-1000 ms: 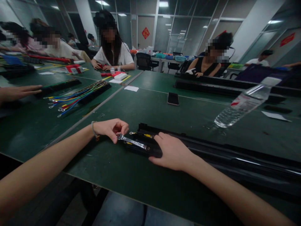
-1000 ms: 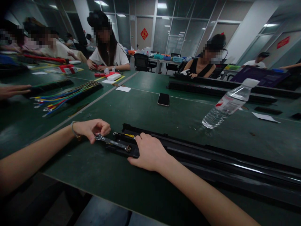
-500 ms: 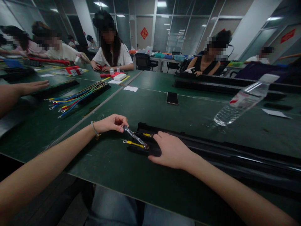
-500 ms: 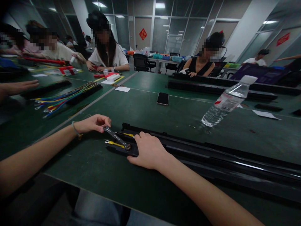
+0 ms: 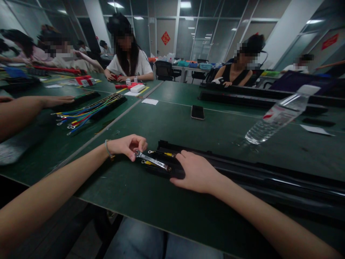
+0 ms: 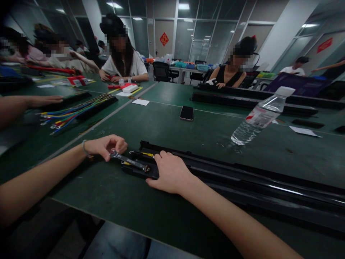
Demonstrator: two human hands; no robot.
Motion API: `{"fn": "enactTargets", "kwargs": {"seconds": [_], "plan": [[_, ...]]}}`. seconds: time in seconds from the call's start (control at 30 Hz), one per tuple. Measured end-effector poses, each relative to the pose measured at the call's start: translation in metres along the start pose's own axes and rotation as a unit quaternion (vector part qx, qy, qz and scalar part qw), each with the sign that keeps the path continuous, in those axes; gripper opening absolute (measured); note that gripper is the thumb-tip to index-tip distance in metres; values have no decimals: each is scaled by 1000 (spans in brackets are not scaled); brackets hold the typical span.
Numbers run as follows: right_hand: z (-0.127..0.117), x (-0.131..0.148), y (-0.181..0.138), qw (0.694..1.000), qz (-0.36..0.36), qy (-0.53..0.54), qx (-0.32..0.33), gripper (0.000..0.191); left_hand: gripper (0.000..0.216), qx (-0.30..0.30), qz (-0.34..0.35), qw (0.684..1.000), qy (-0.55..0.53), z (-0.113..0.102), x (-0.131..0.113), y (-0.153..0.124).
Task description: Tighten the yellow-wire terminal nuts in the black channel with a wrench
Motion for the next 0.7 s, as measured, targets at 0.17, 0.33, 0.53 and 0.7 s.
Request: {"fn": "enactTargets", "kwargs": {"seconds": [0.17,0.33,0.53,0.7], "plan": [[-1,0,1,1000,1,-1,-2,52,38,43,0,999,-1,13,-3,4],[-2,1,0,1000,2,-1,-1,52,39,63,4,998,-8,21,-8,6],[-1,0,0,1000,4,-1,0,52,39,28,-8,999,-18,11,-2,4],[-2,0,0,1000,2,-2,-2,51,33,1,0,1000,-20,-1,1,2]]}}
Point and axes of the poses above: each hand's wrist, its own y-axis towards the middle knuckle, its own z-axis out of the palm, x = y × z, the point moved 4 cm from there along y, towards the middle knuckle, and after that the axes turned 13 degrees about x, right-handed, at the moved point
